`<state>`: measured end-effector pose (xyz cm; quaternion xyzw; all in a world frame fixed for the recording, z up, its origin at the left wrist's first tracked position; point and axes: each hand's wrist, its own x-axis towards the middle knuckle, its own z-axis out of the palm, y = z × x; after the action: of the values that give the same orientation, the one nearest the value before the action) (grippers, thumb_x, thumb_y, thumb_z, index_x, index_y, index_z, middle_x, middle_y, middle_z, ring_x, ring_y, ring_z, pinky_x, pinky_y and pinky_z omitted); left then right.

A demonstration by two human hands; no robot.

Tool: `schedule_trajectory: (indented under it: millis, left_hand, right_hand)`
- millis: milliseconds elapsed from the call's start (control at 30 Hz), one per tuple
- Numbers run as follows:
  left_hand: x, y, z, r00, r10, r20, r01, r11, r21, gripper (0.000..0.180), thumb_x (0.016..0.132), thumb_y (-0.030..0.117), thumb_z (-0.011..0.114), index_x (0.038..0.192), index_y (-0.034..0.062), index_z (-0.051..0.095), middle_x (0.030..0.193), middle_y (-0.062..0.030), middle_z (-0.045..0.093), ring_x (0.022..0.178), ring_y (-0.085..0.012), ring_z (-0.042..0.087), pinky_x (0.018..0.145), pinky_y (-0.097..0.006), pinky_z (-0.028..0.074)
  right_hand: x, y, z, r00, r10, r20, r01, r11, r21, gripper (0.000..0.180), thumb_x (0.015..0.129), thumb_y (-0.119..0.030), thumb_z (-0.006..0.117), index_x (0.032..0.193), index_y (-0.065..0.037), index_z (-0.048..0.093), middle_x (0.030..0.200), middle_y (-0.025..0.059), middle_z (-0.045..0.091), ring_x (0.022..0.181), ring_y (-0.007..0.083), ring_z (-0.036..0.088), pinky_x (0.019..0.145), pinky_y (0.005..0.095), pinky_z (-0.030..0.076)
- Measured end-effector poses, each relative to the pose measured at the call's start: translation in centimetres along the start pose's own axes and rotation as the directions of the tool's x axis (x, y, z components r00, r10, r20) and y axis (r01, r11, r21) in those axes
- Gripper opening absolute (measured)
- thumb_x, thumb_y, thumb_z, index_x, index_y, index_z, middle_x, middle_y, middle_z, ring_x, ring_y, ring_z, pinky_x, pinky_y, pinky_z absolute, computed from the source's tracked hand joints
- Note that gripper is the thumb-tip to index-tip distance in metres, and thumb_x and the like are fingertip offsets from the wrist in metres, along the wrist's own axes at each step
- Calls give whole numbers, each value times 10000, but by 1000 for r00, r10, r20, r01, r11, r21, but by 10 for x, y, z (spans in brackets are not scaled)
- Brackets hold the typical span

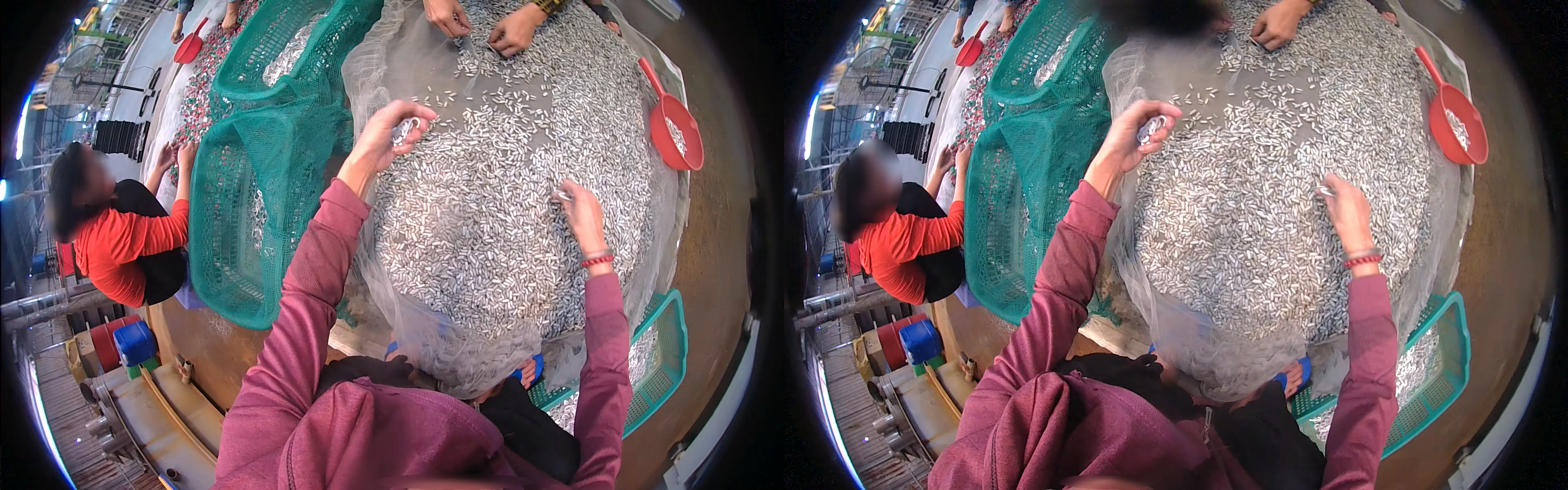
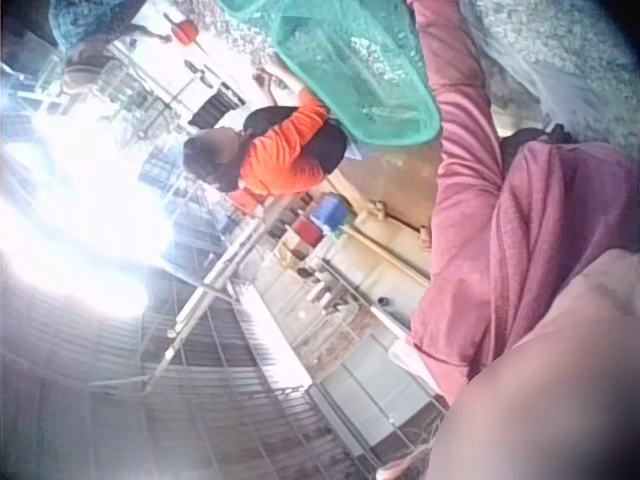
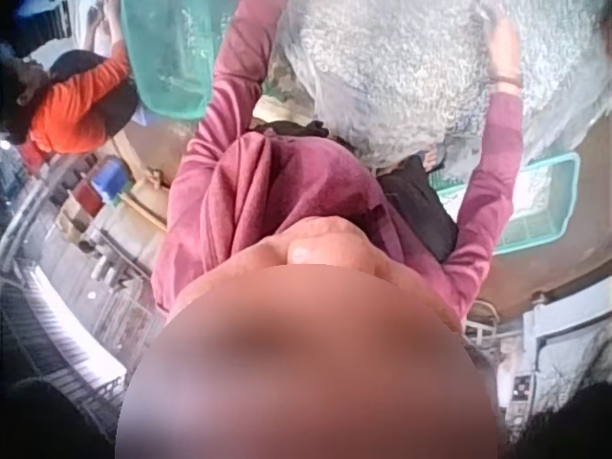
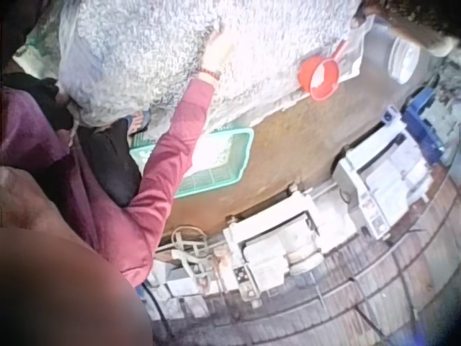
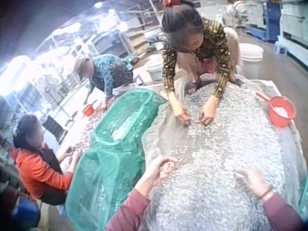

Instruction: The person sorts small silver fish by hand from a large pile on a plastic sheet into a green basket. They repeatedly pick up handfuls of fish and place them into the basket while other workers do the same nearby.

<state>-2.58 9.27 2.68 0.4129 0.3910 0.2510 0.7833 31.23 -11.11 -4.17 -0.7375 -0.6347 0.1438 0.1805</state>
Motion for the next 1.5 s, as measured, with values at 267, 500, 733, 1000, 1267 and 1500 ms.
schedule_trajectory:
  millis: [267,500,733,1000,1267,1500]
  left_hand:
    - [55,-69,12,964,223,142,-126,-85,988,279,763,305,738,916,72,726,849,-215,674,825,-353,664,766,-416,518]
    - [36,-21,14,982,93,165,-189,402,896,395,865,414,661,858,19,665,673,-65,591,645,-195,569,598,-374,450]
    - [-12,-25,9,933,89,350,21,954,-299,258,918,228,477,733,49,449,790,-88,479,609,-158,466,388,-172,331]
    - [0,-24,9,945,-50,322,114,976,-185,133,851,173,587,848,49,540,715,-31,475,527,-116,417,377,-188,299]
    - [16,-88,-14,930,84,357,-340,-167,926,291,769,203,713,1001,40,648,821,-191,645,875,-364,634,777,-454,504]
    - [19,-93,25,946,49,320,-324,118,939,224,834,244,665,942,49,693,817,-171,664,783,-278,653,710,-395,507]
  right_hand:
    - [-6,-9,-43,904,385,184,-394,588,707,322,928,-359,602,739,-98,611,557,-49,417,459,14,320,418,204,263]
    - [-22,-15,-68,959,2,284,-266,-342,901,433,980,-423,486,687,-117,396,597,-22,344,495,60,339,349,173,236]
    - [-10,-45,-69,943,-39,330,-323,-331,887,251,961,-267,499,963,-21,553,670,45,473,491,81,402,354,163,278]
    - [31,-79,-51,879,-96,467,-432,254,865,275,948,-226,546,1144,-38,588,723,-20,535,523,-9,380,406,145,267]
    - [98,-54,82,970,-233,69,234,972,-15,282,925,-145,478,1149,23,511,784,173,660,757,346,659,591,465,497]
    - [57,-82,69,953,-135,271,170,979,-110,228,907,-129,466,1084,-18,557,834,205,663,766,369,658,637,449,519]
